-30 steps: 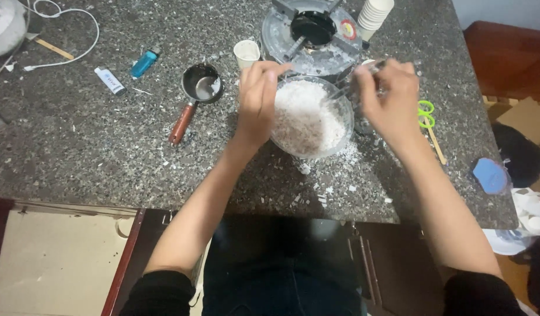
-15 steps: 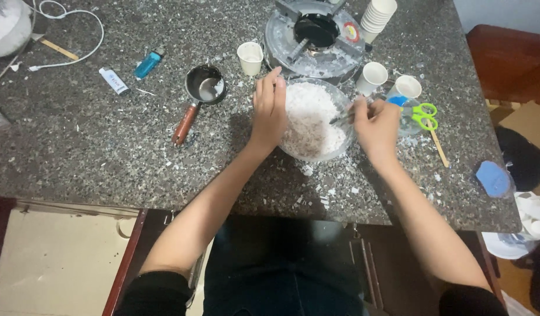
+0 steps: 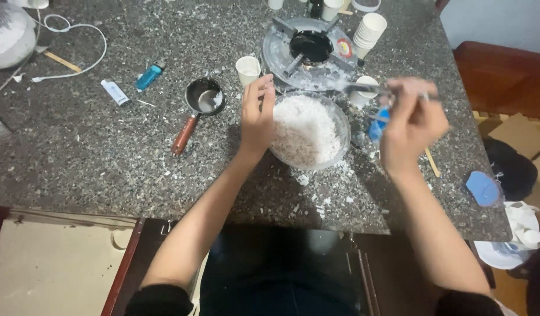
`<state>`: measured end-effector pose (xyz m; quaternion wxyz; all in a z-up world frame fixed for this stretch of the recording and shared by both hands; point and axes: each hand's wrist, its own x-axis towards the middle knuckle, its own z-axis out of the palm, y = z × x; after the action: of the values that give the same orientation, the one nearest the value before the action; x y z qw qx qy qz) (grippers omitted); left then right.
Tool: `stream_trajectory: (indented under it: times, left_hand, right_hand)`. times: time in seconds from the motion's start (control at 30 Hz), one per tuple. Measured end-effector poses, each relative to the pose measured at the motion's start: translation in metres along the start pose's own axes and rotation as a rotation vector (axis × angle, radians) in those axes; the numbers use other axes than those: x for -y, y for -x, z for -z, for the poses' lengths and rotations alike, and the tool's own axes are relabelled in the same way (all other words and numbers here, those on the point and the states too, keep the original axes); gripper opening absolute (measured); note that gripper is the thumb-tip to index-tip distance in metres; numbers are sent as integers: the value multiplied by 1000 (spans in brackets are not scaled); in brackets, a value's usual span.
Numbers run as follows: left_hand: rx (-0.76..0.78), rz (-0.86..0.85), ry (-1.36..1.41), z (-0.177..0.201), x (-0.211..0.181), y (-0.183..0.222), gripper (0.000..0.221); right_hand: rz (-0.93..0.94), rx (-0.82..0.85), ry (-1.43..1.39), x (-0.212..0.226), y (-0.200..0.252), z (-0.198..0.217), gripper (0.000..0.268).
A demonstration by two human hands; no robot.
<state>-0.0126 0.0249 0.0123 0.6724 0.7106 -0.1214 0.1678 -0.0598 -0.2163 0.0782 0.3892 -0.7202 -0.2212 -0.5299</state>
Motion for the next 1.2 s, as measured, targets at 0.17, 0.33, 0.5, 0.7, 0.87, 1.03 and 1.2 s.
stream_trajectory:
  times: [0.17, 0.33, 0.5, 0.7, 0.87, 1.03, 1.2]
  left_hand:
    - [-13, -102, -98, -1, 19, -10, 32]
    - [16, -298, -207, 0, 11, -4, 17]
    - [104, -677, -519, -5, 31, -13, 32]
    - [294, -875, -639, -33, 28, -16, 18]
    - [302, -1086, -796, -45, 33, -22, 31]
    - [426, -786, -478, -23, 10, -14, 23]
    - [297, -9, 412, -12, -34, -13, 28]
  right_hand:
    - [-5, 181, 30, 6, 66, 19, 16]
    - [-324, 135, 42, 36, 72, 47, 14]
    - [-333, 255, 124, 56, 65, 40, 10]
    - [-449, 138, -3, 53, 59, 31, 15]
    - [-285, 57, -35, 35, 42, 35, 22]
    - [-22, 142, 210, 9, 14, 32, 43]
    - [-493, 421, -509, 12, -1, -12, 42]
